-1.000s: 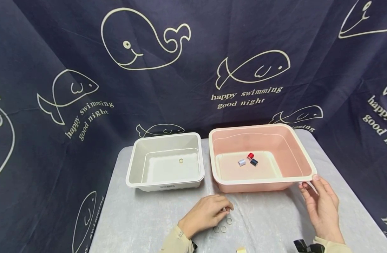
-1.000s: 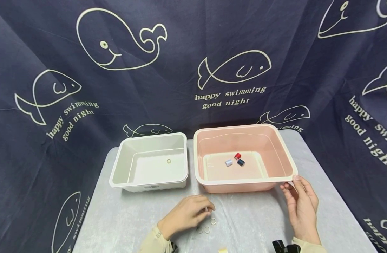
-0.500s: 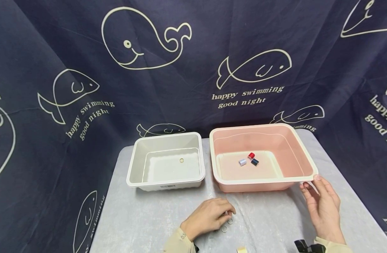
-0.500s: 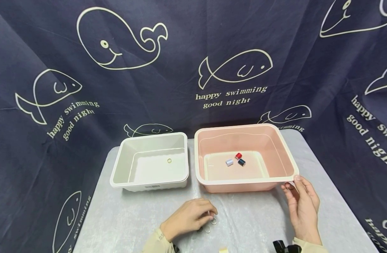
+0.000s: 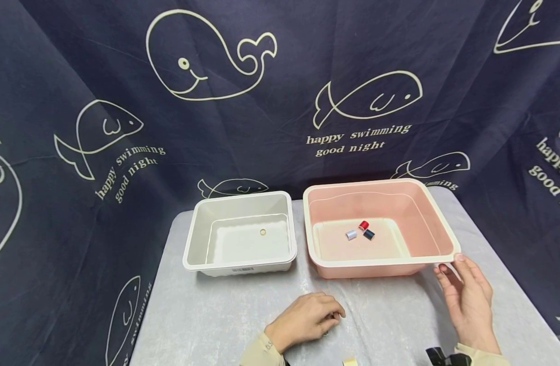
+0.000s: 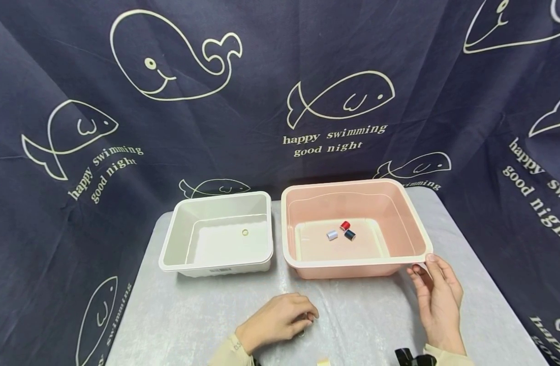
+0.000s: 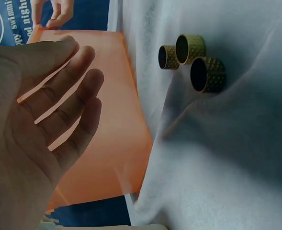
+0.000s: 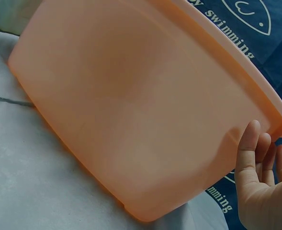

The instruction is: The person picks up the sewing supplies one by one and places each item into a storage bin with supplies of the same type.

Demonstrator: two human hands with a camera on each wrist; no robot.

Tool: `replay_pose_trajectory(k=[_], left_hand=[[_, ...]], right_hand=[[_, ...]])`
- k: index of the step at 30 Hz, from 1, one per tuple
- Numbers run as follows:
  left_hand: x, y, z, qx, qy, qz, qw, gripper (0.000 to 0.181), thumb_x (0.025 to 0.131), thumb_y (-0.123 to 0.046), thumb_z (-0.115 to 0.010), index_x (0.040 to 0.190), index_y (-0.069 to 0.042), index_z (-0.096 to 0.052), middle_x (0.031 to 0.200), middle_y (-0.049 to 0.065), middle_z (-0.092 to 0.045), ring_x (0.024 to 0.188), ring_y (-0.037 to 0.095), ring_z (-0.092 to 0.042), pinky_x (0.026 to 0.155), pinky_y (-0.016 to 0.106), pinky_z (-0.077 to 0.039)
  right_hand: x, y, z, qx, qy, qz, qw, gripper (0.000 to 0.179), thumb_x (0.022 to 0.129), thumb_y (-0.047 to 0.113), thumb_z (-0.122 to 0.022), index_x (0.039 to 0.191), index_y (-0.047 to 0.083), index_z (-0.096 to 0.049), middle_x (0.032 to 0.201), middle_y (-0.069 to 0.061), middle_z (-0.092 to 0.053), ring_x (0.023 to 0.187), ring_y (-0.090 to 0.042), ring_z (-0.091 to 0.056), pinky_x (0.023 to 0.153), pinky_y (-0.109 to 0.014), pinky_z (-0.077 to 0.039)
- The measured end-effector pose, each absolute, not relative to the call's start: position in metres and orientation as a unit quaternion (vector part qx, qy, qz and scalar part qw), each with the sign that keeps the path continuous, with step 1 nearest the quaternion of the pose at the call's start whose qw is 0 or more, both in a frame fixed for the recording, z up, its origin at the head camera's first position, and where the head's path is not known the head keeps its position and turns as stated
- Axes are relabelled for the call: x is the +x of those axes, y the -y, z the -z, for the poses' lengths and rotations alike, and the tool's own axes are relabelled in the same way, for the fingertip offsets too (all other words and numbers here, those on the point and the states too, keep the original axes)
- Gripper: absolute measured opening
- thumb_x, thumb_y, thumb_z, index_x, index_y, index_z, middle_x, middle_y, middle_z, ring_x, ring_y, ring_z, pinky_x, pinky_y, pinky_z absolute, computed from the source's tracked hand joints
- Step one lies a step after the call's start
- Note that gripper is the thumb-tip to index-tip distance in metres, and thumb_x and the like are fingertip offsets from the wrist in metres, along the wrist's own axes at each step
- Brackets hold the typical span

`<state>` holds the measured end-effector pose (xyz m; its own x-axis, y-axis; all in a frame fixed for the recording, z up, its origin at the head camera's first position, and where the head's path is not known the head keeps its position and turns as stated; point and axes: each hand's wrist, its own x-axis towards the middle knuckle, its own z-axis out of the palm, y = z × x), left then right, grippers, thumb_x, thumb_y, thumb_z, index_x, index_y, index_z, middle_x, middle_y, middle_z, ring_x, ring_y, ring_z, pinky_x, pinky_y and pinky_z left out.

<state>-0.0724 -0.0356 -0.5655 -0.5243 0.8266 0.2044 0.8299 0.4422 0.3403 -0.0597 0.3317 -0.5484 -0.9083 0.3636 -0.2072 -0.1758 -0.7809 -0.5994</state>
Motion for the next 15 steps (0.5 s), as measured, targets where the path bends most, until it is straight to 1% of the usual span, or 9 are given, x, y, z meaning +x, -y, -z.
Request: replay_pose_trajectory(k=[6,9,15], left_hand=[[-0.068,0.034,0.57,-0.496,0.843,0.209,-0.006,0.014,0.098,-0.025,-0.073,0.111,-0.028,-0.073,0.102,-0.019,-0.07,0.089,-0.009,-0.055,0.083,0.005,-0.043],[-0.065,0.033,0.572,-0.5,0.842,0.203,-0.01,0.016,0.097,-0.025,-0.074,0.112,-0.028,-0.072,0.102,-0.019,-0.07,0.09,-0.009,-0.056,0.084,0.004,-0.043],[-0.06,0.03,0.575,-0.508,0.84,0.185,-0.043,0.02,0.098,-0.028,-0.073,0.118,-0.028,-0.073,0.111,-0.019,-0.071,0.096,-0.009,-0.059,0.089,0.005,-0.044]], right_hand=[[-0.059,-0.331,0.548,-0.163,0.301,-0.929,0.143,0.017,0.105,0.003,-0.056,0.116,0.001,-0.07,0.109,-0.007,-0.064,0.089,-0.02,-0.07,0.085,-0.032,-0.064],[-0.059,-0.331,0.548,-0.166,0.303,-0.928,0.142,0.017,0.105,0.003,-0.056,0.116,0.002,-0.07,0.11,-0.007,-0.064,0.09,-0.02,-0.07,0.086,-0.031,-0.064],[-0.059,-0.331,0.548,-0.166,0.301,-0.928,0.146,0.017,0.105,0.003,-0.056,0.115,0.001,-0.07,0.111,-0.007,-0.064,0.089,-0.021,-0.07,0.084,-0.032,-0.064]])
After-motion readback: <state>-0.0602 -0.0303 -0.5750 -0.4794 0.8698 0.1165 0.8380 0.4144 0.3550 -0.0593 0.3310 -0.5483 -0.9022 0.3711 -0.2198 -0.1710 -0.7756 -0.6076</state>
